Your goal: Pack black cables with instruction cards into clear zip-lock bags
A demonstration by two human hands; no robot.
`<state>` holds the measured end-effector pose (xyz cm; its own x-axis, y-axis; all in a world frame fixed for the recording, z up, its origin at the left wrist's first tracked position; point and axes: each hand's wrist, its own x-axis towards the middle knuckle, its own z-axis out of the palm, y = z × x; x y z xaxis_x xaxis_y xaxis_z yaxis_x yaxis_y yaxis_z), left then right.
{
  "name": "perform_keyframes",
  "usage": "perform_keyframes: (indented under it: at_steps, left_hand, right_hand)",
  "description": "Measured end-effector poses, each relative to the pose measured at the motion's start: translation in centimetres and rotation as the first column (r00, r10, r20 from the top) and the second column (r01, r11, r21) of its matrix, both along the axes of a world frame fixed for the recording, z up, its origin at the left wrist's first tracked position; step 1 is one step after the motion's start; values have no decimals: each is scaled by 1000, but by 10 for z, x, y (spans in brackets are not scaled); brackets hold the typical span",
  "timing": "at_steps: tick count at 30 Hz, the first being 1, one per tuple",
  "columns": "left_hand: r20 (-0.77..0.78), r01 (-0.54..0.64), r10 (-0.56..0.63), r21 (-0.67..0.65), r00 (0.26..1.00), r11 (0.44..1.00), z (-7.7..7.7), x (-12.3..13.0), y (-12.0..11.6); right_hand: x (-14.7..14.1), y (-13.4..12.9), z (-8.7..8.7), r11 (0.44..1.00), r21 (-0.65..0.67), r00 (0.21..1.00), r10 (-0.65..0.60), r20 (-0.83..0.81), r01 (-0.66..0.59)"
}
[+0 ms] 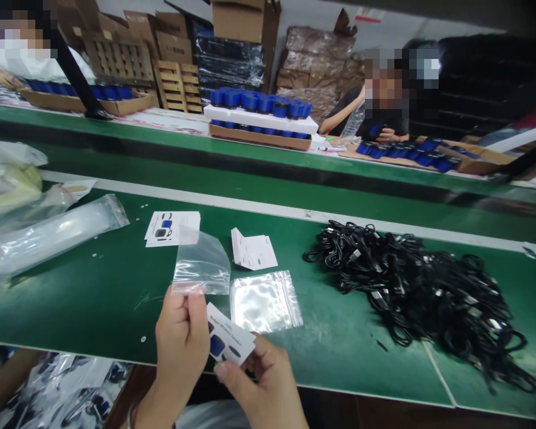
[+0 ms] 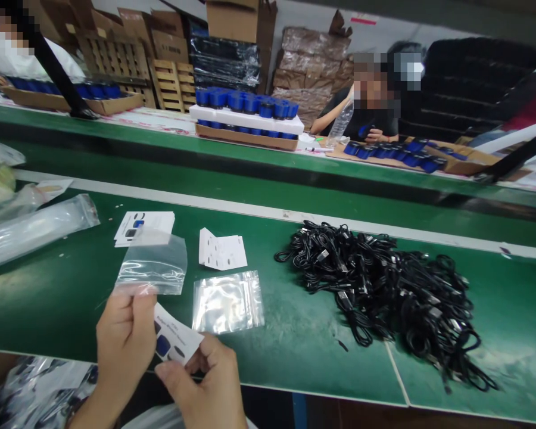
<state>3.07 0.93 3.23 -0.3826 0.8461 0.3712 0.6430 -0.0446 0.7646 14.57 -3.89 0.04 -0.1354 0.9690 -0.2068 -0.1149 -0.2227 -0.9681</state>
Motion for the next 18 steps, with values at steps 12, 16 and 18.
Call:
perform_keyframes:
  at_steps: [12,16,18]
  left_hand:
    - [50,216,-211,-140,976,966,10,-3,-7]
    - [133,281,-258,-193,957,940,11,4,-16]
    - [89,272,-259,-216,962,938,9,6,-19]
  right_hand:
    - [39,15,25,375,922,812,-507,291,-96]
    - [41,19,28,352,917,744,-560,366,-186]
    - [43,18,28,392,889,695,-571,437,-237]
